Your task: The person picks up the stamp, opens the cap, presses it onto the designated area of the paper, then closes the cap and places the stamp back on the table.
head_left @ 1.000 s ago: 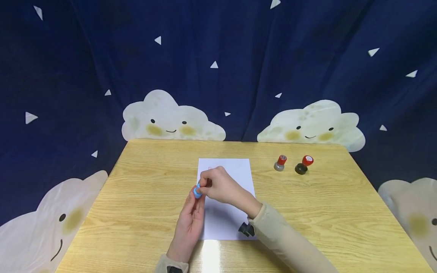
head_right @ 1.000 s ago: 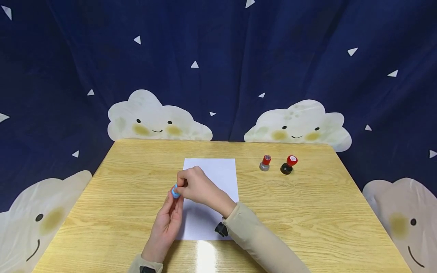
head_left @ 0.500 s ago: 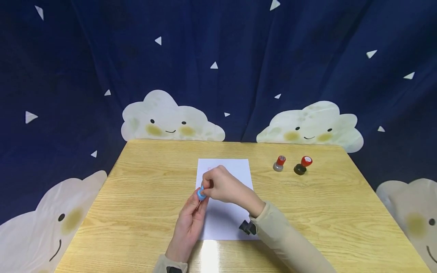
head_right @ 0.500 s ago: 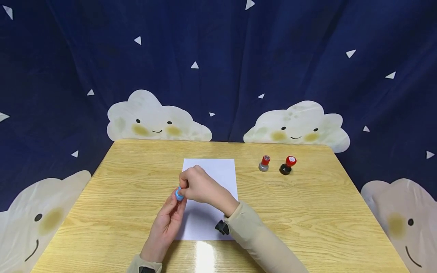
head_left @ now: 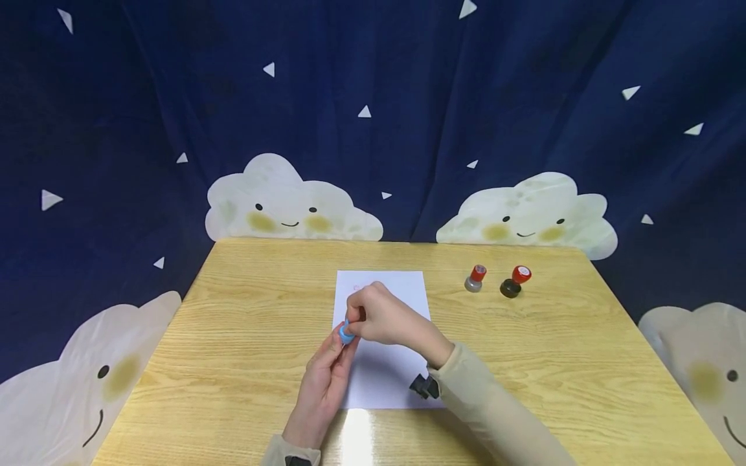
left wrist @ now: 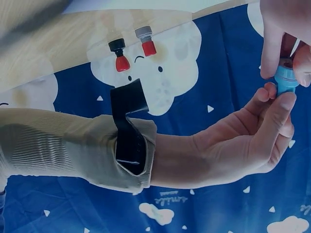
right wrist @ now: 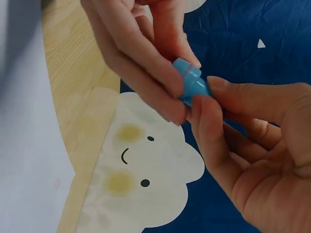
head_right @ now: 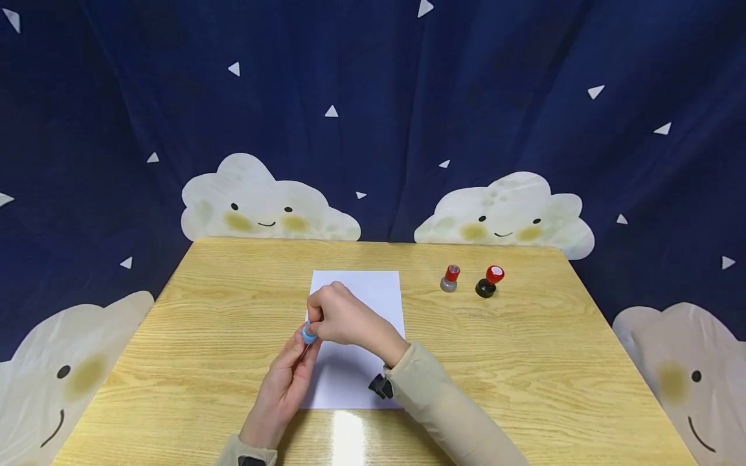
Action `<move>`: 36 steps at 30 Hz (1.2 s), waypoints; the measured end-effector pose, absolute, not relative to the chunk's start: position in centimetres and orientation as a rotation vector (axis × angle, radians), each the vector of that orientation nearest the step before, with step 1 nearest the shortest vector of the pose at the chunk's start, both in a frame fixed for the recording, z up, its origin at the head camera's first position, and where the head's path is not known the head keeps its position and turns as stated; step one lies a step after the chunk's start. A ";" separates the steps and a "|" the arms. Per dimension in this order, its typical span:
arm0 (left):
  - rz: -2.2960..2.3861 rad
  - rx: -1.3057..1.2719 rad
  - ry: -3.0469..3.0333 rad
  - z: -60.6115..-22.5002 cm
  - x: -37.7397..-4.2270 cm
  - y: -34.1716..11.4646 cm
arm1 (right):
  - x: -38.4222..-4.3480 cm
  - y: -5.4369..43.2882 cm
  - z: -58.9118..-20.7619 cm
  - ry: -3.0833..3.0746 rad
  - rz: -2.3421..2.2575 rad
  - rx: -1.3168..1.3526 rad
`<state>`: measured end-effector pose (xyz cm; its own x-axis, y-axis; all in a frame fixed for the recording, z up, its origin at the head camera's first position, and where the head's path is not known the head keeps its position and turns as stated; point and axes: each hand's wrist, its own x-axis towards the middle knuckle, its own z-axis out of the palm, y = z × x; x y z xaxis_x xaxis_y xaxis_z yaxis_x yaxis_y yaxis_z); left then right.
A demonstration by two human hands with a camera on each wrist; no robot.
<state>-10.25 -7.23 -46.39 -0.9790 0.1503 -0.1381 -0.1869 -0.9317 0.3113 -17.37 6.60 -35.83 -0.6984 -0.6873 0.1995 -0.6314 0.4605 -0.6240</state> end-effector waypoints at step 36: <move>3.074 -0.207 0.623 -45.5 -15.4 -12.9 | -18.9 4.1 -37.7 2.826 -1.316 -1.372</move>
